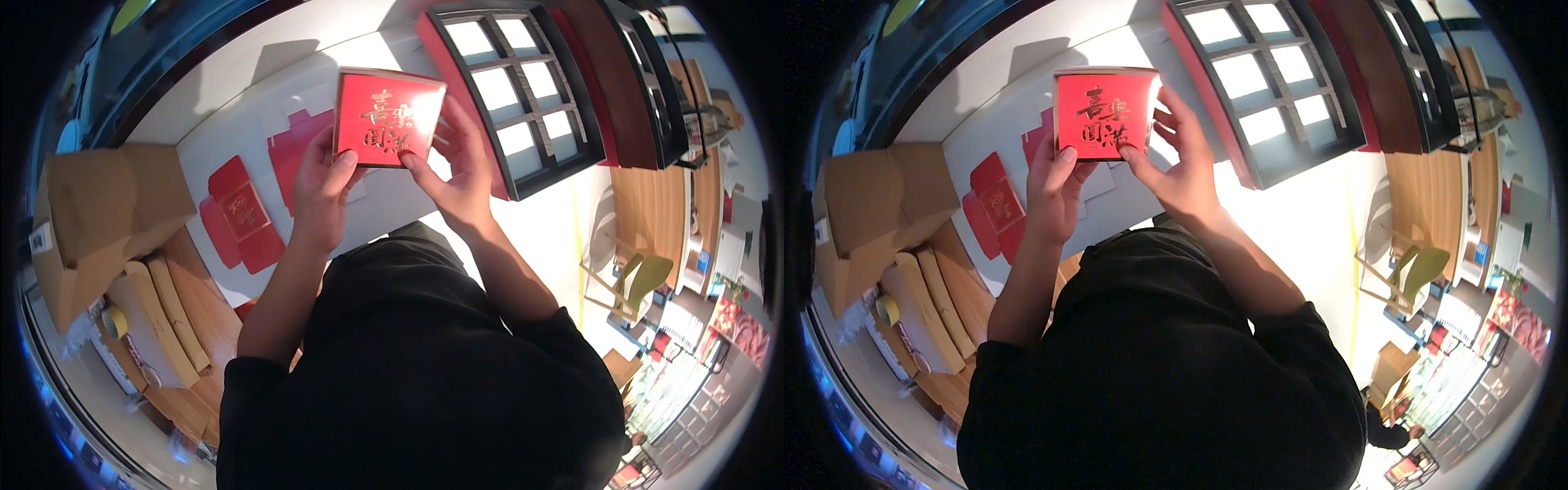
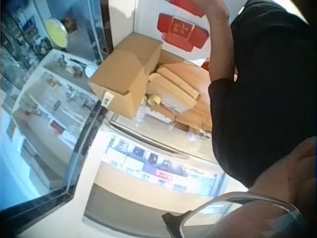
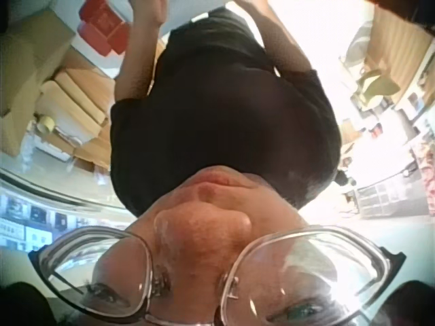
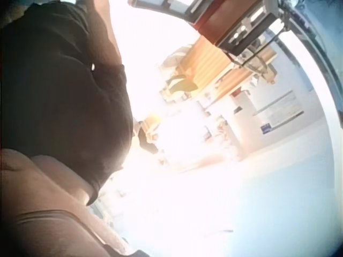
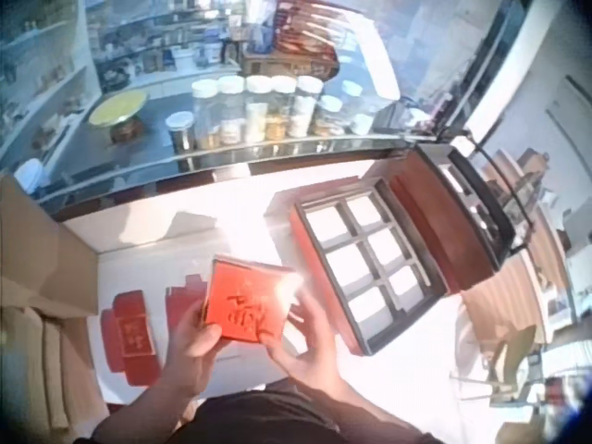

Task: The person assembles small red cardboard boxes from flat sheets on a white countertop. They fold the sheets into box shapes and place the finished boxes into a black grid-style display stand. The process is repeated for multiple boxes throughout the clip.

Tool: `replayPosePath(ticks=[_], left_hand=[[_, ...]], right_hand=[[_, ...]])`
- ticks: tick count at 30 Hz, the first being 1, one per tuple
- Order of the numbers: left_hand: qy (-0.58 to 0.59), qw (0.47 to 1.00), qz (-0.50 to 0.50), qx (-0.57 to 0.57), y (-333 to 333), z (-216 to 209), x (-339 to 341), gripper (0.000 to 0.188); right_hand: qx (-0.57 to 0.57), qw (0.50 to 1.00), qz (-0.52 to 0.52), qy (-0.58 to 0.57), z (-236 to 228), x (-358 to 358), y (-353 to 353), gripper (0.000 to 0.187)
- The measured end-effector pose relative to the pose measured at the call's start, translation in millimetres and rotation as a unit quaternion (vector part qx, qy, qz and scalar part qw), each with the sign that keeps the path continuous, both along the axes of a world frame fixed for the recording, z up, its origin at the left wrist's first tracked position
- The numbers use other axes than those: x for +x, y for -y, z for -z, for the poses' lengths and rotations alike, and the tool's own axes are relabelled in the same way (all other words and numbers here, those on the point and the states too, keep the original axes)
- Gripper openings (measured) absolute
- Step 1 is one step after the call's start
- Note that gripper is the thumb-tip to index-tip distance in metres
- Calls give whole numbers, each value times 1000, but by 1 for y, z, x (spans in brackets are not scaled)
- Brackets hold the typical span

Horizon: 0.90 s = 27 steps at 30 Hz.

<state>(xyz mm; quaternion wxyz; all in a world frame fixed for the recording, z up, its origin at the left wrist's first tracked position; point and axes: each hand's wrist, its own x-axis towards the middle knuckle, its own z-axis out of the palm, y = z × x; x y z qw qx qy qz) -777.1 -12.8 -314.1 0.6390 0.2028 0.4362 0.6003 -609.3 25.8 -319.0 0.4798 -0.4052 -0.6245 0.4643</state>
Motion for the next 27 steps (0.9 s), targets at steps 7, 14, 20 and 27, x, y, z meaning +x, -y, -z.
replayPosePath(ticks=[7, 14, 20, 27], left_hand=[[-297, 938, -58, 166, 5, 28, 59, 60], [-378, 905, 137, 143, -11, 38, 84, 72], [-212, 946, 244, -36, -29, 86, 144, 93], [-32, 961, 254, -106, -54, 68, 168, 110]], right_hand=[[24, 988, 46, 143, -14, 1, 7, 107], [108, 975, 123, 152, -31, 93, -115, 96], [85, 814, 205, 537, 15, 172, -242, 86], [63, 775, 179, 603, 31, 164, -259, 86]])
